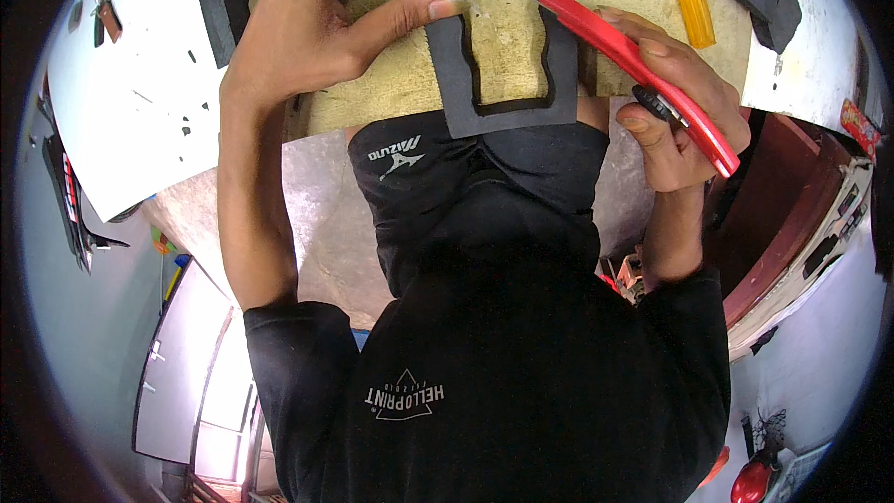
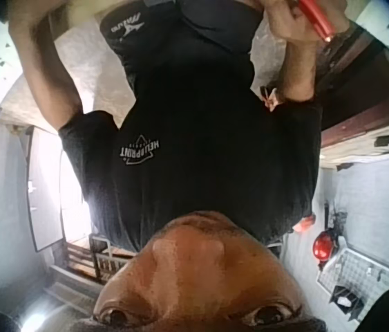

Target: The person uses a red utility knife to carve and trim a dark gray foam piece on a workbench. They repeatedly cut along the edges and inner contours, removing small foam shavings and refining the shape throughout the clip.

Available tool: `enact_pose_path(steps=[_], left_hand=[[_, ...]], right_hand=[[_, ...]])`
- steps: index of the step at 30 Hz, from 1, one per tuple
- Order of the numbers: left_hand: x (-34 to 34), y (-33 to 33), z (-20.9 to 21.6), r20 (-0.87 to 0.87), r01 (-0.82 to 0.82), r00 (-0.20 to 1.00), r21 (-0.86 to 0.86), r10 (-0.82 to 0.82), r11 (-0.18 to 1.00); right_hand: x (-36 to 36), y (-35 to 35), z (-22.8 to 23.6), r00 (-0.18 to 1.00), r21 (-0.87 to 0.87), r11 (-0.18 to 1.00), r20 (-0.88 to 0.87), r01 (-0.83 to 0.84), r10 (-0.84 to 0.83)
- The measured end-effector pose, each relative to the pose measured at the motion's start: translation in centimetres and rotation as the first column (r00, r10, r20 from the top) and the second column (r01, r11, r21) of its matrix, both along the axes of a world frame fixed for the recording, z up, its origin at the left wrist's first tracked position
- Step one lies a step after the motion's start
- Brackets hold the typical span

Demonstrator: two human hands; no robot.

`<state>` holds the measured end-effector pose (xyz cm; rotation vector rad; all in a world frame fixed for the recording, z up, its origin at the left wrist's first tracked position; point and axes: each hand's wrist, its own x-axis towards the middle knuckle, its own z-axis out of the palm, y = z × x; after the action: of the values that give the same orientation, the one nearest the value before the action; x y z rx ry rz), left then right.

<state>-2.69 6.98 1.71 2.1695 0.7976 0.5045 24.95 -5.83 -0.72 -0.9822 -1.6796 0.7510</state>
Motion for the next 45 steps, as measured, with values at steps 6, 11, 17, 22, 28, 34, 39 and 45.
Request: enact_pose_path(steps=[6,11,17,22,28,34,39,45], left_hand=[[0.0,0.1,0.0,-0.037,0.008,0.999,0.014,-0.007,1.000],[0.1,0.0,0.3,-0.077,0.004,0.997,0.022,-0.002,1.000],[-0.1,0.3,0.1,-0.052,0.038,0.998,0.022,-0.037,0.999],[-0.1,0.2,-0.5,0.000,0.030,1.000,0.021,-0.030,0.999],[0.0,0.2,-0.2,-0.033,0.039,0.999,0.074,-0.036,0.997],[0.1,0.2,0.1,-0.020,0.032,0.999,0.000,-0.032,1.000],[0.0,0.0,-0.2,-0.011,0.019,1.000,0.027,-0.019,0.999],[0.0,0.0,0.2,0.029,0.002,1.000,-0.030,-0.001,1.000]], right_hand=[[0.1,0.1,0.3,1.000,0.002,1.000,0.027,-0.010,0.010],[0.2,0.2,0.0,1.000,0.026,0.999,0.007,-0.029,0.029],[-0.4,0.4,0.3,0.999,0.022,1.000,-0.043,-0.001,0.002],[-0.3,0.8,0.1,0.999,0.067,0.997,0.033,-0.027,0.024],[0.4,1.0,0.3,0.989,0.076,0.994,0.131,-0.077,0.066],[0.2,0.8,0.8,0.989,0.070,0.996,0.141,-0.062,0.052],[0.3,0.9,1.0,0.986,0.086,0.993,0.153,-0.080,0.067],[0.1,0.9,1.6,0.987,0.060,0.996,0.152,-0.060,0.051]])
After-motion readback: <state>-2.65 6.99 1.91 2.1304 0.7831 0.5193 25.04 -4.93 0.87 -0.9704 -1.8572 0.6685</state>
